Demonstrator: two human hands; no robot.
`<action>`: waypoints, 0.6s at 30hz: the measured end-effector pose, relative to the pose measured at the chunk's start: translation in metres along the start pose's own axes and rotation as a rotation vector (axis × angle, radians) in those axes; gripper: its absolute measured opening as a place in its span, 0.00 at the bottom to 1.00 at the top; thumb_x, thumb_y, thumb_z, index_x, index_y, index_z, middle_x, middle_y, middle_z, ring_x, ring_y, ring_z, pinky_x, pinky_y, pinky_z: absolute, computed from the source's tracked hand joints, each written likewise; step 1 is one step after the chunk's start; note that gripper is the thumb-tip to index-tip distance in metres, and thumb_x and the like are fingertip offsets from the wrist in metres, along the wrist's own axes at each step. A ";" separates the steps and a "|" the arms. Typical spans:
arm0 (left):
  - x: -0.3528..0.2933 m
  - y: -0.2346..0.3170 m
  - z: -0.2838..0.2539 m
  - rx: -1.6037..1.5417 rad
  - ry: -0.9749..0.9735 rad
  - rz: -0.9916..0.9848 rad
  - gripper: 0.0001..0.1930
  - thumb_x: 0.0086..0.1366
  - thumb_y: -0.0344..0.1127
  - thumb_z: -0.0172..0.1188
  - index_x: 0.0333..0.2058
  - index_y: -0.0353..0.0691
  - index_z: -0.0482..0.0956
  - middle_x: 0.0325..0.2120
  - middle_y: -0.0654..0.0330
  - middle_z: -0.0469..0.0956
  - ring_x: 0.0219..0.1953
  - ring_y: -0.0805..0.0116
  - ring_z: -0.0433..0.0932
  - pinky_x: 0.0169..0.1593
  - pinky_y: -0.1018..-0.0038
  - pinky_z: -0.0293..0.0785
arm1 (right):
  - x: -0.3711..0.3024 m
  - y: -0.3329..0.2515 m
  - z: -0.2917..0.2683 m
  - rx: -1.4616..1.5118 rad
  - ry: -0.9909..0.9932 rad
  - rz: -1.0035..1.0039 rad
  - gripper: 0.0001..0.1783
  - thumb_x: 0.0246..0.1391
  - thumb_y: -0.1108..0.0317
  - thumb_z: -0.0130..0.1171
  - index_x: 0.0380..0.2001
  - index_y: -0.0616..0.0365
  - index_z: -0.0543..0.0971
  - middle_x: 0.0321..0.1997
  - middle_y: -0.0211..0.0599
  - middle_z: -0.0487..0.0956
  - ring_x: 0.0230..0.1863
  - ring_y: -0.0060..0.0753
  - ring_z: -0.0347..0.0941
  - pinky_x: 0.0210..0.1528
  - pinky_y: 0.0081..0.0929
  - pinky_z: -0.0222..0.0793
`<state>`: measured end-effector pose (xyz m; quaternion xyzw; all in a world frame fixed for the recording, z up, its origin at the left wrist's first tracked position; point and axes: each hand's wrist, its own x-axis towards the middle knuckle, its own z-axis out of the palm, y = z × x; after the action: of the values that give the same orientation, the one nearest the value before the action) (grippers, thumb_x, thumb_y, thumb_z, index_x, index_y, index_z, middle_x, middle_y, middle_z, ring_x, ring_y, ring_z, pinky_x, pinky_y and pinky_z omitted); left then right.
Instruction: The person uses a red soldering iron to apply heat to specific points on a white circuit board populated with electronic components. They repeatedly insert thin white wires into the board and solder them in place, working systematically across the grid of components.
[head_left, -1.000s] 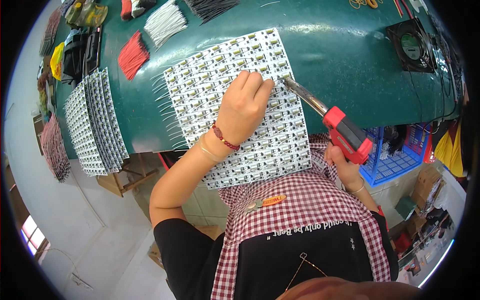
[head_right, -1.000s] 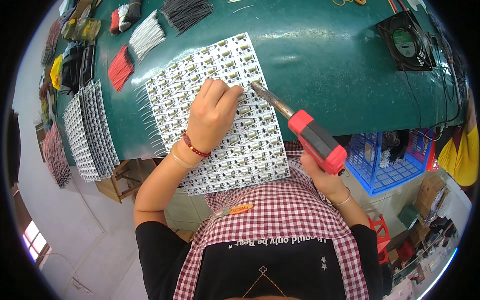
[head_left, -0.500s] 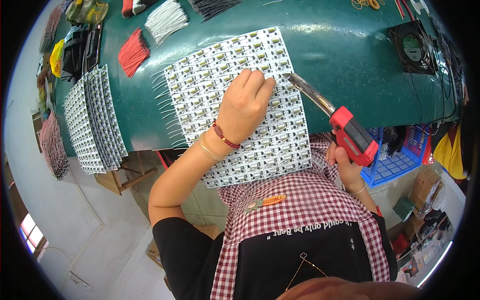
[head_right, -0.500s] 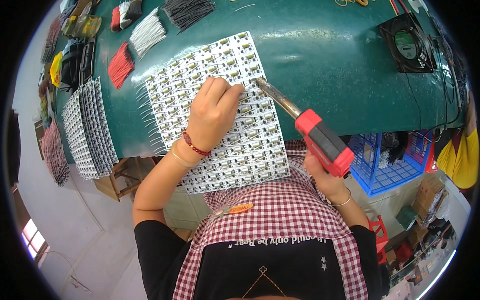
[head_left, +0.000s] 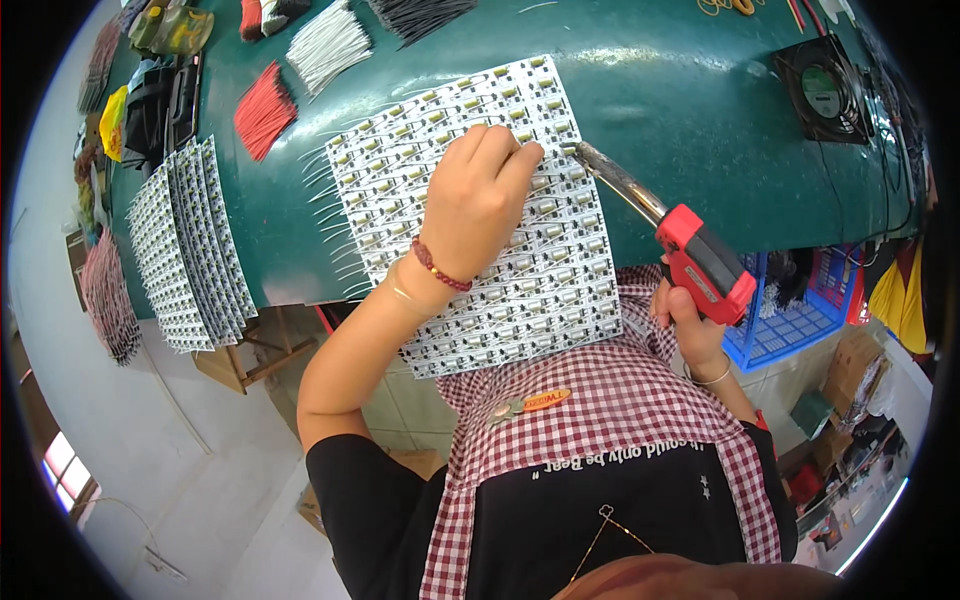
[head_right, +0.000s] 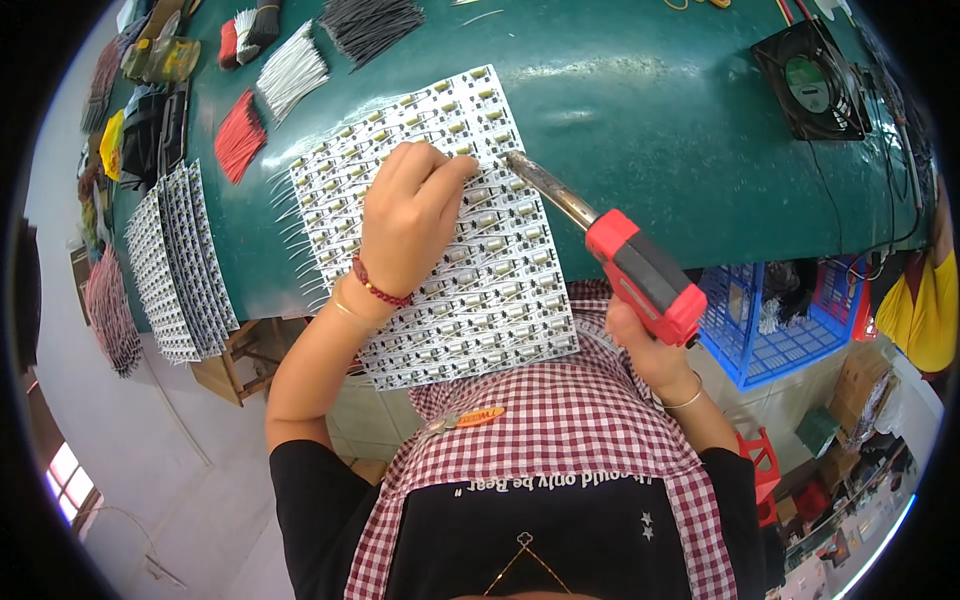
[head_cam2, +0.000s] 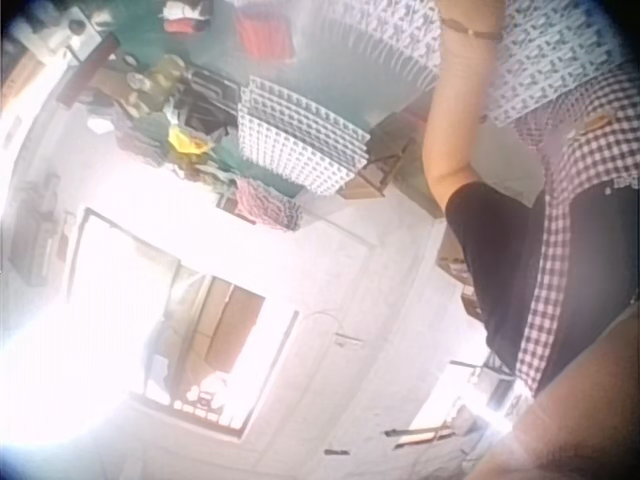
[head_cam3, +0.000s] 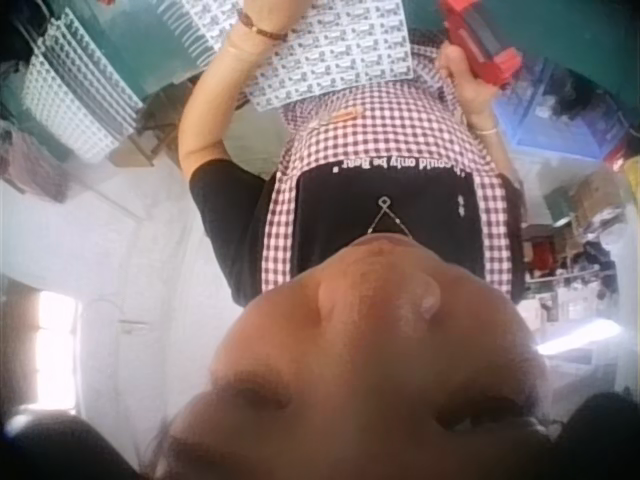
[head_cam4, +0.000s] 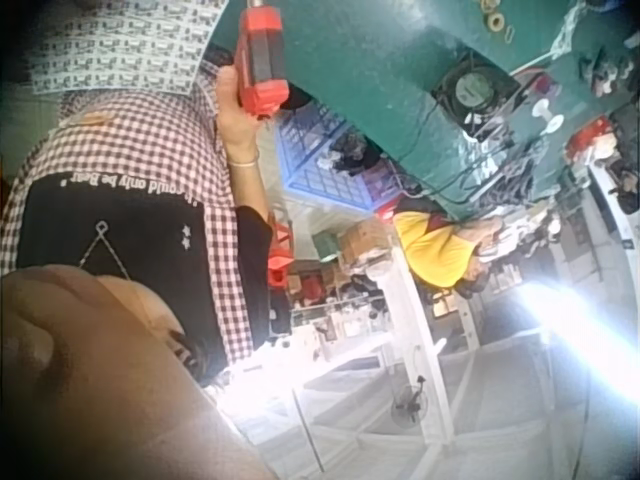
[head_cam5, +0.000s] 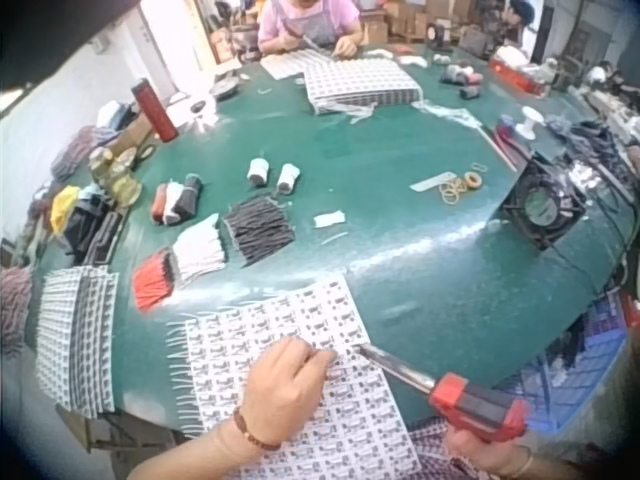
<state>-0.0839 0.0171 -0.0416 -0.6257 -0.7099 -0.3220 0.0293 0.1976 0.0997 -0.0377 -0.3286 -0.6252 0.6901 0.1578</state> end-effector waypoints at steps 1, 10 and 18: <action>-0.002 -0.002 0.002 -0.015 -0.005 -0.003 0.11 0.47 0.19 0.62 0.32 0.36 0.79 0.23 0.60 0.68 0.27 0.63 0.70 0.30 0.70 0.69 | -0.002 -0.002 0.003 -0.015 0.004 -0.009 0.24 0.62 0.60 0.54 0.54 0.67 0.67 0.18 0.31 0.68 0.17 0.21 0.62 0.25 0.24 0.65; -0.002 -0.006 0.009 -0.030 -0.049 -0.048 0.10 0.49 0.19 0.61 0.31 0.38 0.80 0.23 0.59 0.68 0.28 0.63 0.71 0.31 0.70 0.70 | 0.000 0.008 0.001 -0.051 -0.010 0.007 0.21 0.63 0.64 0.52 0.53 0.68 0.67 0.18 0.32 0.68 0.17 0.22 0.63 0.25 0.24 0.66; -0.001 0.001 -0.008 -0.033 -0.024 -0.015 0.11 0.48 0.19 0.61 0.31 0.39 0.80 0.23 0.60 0.68 0.27 0.63 0.71 0.30 0.70 0.70 | -0.015 -0.002 0.007 -0.147 -0.016 -0.035 0.14 0.62 0.66 0.53 0.44 0.66 0.71 0.22 0.30 0.70 0.22 0.22 0.65 0.27 0.24 0.65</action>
<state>-0.0860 0.0124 -0.0350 -0.6246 -0.7094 -0.3264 0.0083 0.2033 0.0854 -0.0324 -0.3228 -0.6810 0.6421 0.1405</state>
